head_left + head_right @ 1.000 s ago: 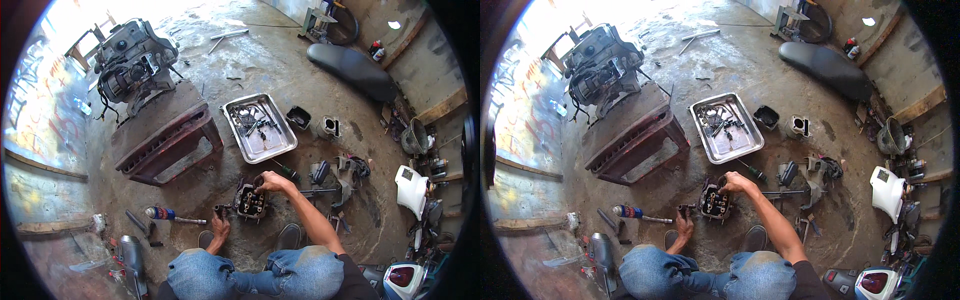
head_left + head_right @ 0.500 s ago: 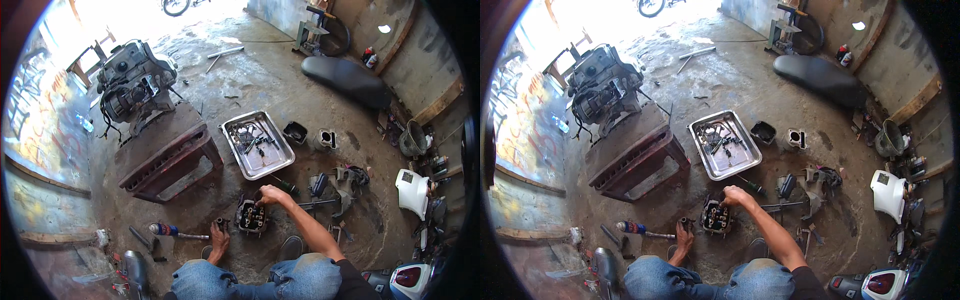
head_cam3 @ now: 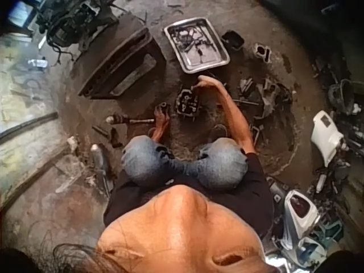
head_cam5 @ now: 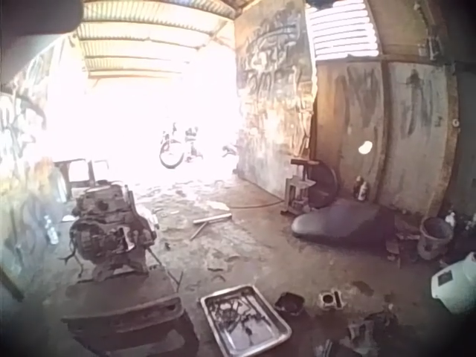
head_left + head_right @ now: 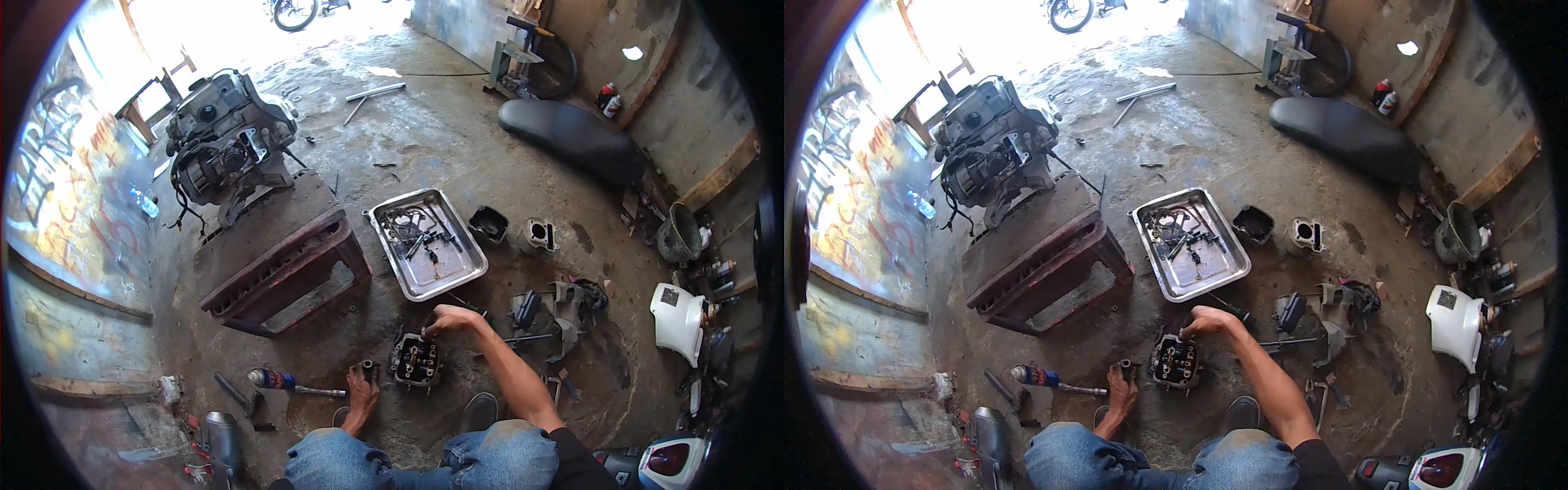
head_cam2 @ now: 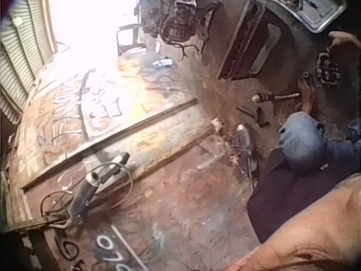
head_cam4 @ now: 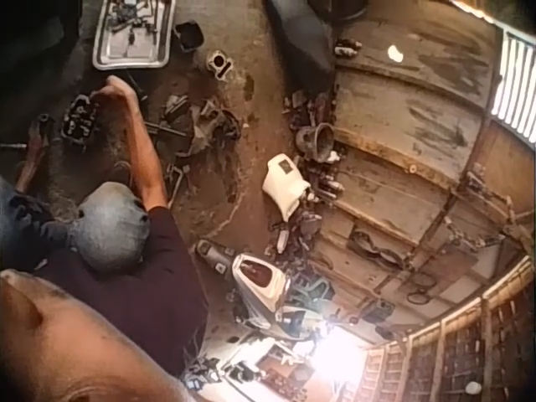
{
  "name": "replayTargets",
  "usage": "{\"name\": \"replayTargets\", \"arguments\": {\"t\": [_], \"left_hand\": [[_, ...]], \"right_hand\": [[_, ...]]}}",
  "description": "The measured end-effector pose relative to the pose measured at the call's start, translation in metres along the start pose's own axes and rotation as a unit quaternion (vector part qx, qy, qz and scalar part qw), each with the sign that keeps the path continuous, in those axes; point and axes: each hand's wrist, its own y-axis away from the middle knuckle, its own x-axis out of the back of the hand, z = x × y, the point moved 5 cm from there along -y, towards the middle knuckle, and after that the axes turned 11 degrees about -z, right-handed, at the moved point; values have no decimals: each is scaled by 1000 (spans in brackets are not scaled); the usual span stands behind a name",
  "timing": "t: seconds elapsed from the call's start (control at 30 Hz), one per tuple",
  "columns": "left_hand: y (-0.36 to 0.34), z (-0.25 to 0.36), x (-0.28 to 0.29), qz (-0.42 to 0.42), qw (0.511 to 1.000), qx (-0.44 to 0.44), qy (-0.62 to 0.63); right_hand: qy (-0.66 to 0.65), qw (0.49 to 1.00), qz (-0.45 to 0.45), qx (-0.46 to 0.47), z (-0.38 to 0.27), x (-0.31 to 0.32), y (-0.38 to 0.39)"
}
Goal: Disassemble and inspect motorcycle engine head and internal components.
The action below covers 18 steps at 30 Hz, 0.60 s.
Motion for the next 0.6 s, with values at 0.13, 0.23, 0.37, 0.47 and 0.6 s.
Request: {"name": "replayTargets", "arguments": {"t": [0.13, 0.23, 0.37, 0.47, 0.6], "left_hand": [[-15, 14, 3, -57, 998, -35, -22], [-15, 5, 12, -84, 992, -23, -94], [-33, 31, -2, -131, 978, -53, -155], [-45, 38, 11, -136, 984, -25, -114], [-75, 91, 52, -90, 986, -69, 122]], "right_hand": [[-154, 973, 64, 158, -11, 5, 34], [-281, 928, 76, 232, -55, -4, 62], [-347, 893, 127, 256, -54, -20, 99], [-399, 875, 133, 241, -71, -34, 114], [-385, 874, 165, 248, -94, -40, 133]]}}
